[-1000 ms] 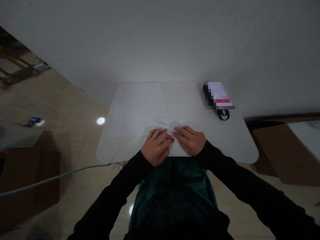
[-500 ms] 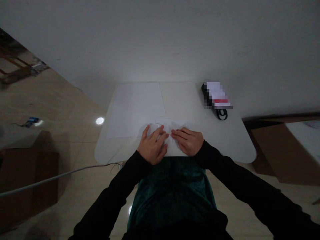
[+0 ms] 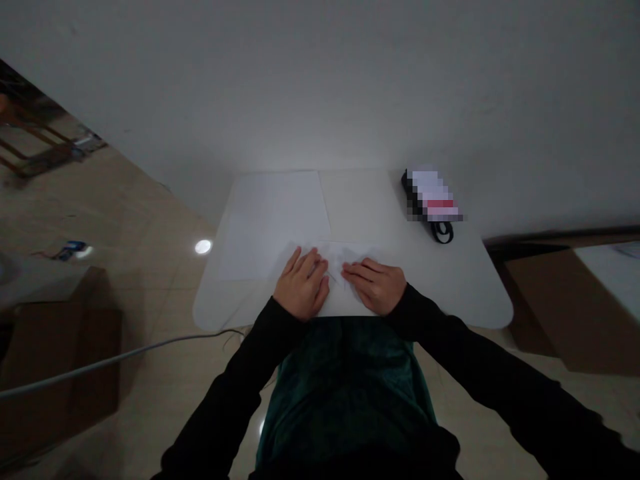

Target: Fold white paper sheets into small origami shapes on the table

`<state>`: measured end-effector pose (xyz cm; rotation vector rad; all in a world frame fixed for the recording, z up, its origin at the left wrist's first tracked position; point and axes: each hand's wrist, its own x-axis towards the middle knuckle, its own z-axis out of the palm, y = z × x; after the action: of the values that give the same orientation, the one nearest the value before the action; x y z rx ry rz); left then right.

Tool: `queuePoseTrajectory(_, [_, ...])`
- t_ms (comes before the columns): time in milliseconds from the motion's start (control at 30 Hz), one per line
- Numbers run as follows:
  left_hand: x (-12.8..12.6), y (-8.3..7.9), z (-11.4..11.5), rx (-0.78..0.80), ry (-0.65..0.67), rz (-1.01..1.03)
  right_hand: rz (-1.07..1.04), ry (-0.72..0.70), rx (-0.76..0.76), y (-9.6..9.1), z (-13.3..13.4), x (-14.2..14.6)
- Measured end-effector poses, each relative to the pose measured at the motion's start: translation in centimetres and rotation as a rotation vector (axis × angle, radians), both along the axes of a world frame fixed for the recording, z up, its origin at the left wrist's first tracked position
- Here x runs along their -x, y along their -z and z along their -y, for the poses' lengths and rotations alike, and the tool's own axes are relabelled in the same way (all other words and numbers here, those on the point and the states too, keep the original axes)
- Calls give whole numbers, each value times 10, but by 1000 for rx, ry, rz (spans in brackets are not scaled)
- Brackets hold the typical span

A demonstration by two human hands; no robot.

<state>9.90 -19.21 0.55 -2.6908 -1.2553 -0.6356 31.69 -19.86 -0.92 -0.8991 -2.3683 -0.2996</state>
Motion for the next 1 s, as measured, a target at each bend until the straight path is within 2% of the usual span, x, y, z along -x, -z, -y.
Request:
queuePoseTrajectory(133, [-5,-2,18,25,117,-1,11,13,6,-1,1,1])
queuePoseTrajectory(300, [-12,1,40,79,204,29,12,32,22,1,2,2])
queuePoseTrajectory(400, [-11,-2,43,157,312,75,2,18,53,6,2,0])
queuePoseTrajectory(467, [-9,-12,36,239,400,109,-13,8,78,7,-1,-2])
queuePoseTrajectory(500, [-8,-19,29,281,436,128,-12,10,97,6,-4,-4])
queuePoseTrajectory(567, [-8,-34,3,304,331,136,16,28,162,3,-15,-7])
queuePoseTrajectory(633, [-11,-46,-34,318,248,158,66,47,253,-4,-32,-10])
queuePoseTrajectory(700, [-16,-48,-76,364,208,155,82,61,326,-11,-52,-12])
queuePoseTrajectory(767, [-22,-41,-112,441,224,105,83,29,387,-14,-70,-14])
queuePoseTrajectory(833, [-26,-27,-135,484,212,19,43,7,413,-13,-82,-15])
queuePoseTrajectory(900, [-26,-13,-143,490,202,-18,-20,-18,410,-7,-88,-15])
queuePoseTrajectory(1000, [-20,-1,-141,491,164,23,-100,-62,401,3,-88,-14])
